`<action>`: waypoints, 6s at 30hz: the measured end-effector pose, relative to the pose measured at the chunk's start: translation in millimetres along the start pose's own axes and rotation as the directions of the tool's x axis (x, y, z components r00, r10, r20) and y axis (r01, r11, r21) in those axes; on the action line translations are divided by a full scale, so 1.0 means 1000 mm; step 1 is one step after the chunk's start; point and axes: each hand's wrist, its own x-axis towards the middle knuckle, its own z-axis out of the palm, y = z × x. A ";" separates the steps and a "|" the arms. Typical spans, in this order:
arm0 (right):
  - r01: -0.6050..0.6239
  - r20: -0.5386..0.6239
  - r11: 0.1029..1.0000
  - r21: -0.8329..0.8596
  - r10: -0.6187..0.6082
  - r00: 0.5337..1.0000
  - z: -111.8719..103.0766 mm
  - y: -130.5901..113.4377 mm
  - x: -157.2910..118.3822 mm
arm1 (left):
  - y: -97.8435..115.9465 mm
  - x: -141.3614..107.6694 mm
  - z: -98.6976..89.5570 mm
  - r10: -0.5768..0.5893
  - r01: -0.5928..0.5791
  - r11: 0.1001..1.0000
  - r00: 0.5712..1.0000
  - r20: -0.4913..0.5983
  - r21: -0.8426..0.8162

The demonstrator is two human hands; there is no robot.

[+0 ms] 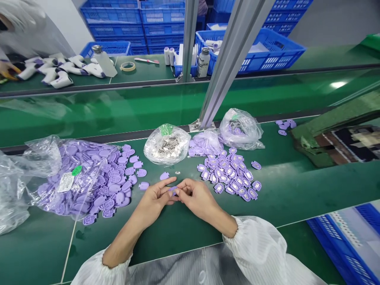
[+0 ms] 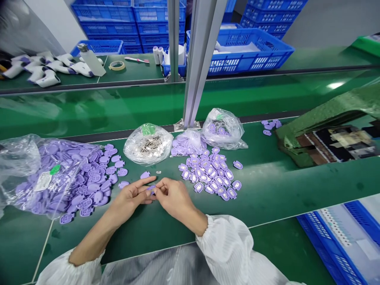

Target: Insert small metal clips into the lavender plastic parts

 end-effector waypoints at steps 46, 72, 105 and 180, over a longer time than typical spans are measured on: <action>0.051 -0.002 0.885 0.463 -0.056 0.998 -0.007 -0.008 0.001 | 0.007 -0.002 -0.005 -0.063 0.065 0.998 0.990 -0.123 0.017; -0.109 0.118 0.926 0.362 0.070 0.991 -0.007 0.008 0.016 | -0.010 0.006 0.002 0.126 -0.101 0.987 0.967 -0.221 0.123; -0.260 0.160 0.839 0.479 0.208 0.965 -0.008 -0.012 0.019 | 0.005 0.002 0.003 0.024 -0.036 0.997 0.986 -0.167 -0.066; 0.157 -0.073 0.600 -0.785 -0.341 0.937 -0.016 -0.074 0.109 | 0.035 -0.006 -0.089 0.522 0.363 -0.126 0.816 -0.249 0.923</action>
